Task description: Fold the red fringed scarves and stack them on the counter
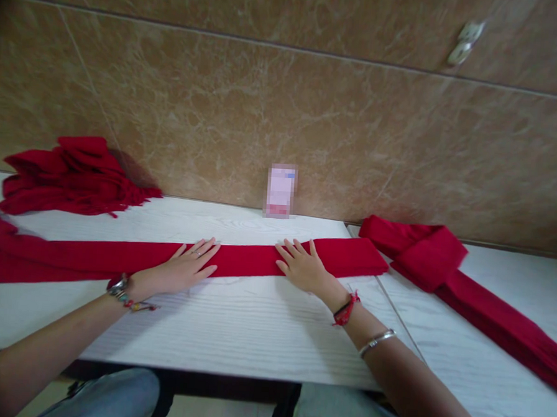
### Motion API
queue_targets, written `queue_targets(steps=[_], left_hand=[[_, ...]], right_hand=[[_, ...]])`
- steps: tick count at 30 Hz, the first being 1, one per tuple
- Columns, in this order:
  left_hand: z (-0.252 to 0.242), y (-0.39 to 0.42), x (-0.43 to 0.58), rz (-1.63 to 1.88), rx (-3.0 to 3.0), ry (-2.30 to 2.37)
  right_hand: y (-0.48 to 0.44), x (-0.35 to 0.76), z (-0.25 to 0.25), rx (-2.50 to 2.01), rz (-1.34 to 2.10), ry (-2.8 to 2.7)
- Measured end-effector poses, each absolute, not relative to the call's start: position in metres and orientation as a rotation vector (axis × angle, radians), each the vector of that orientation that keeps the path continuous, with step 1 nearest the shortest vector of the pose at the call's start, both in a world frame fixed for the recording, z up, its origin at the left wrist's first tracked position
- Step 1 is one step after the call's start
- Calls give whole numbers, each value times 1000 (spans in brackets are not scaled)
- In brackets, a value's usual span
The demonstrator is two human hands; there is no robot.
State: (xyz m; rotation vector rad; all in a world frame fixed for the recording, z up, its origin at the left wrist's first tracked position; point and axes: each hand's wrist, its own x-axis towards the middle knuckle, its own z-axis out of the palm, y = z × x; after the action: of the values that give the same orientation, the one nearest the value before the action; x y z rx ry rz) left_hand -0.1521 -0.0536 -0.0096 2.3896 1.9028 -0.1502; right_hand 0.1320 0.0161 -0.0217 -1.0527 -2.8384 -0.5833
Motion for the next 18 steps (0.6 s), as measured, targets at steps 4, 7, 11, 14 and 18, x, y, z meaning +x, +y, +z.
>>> queue_targets(steps=[4,7,11,14,18], left_hand=[[-7,-50,-155,-190,2353,1886],[-4,-46,-159,-228,2329,1863],[-3,-42,-161,-282,2280,1871],[-3,-40,-160,-323,2248,1889],[1,-36,-160,-364,2250,1896]], right_hand=[[28,177,-20,-1235,-698,-2764],[40,211,-21,-1253,-719,-2807],[56,262,-25,-1295,-717,-2843],[61,291,-24,-1540,-654,-2792],[59,289,-12,-1744,-633,-2622]])
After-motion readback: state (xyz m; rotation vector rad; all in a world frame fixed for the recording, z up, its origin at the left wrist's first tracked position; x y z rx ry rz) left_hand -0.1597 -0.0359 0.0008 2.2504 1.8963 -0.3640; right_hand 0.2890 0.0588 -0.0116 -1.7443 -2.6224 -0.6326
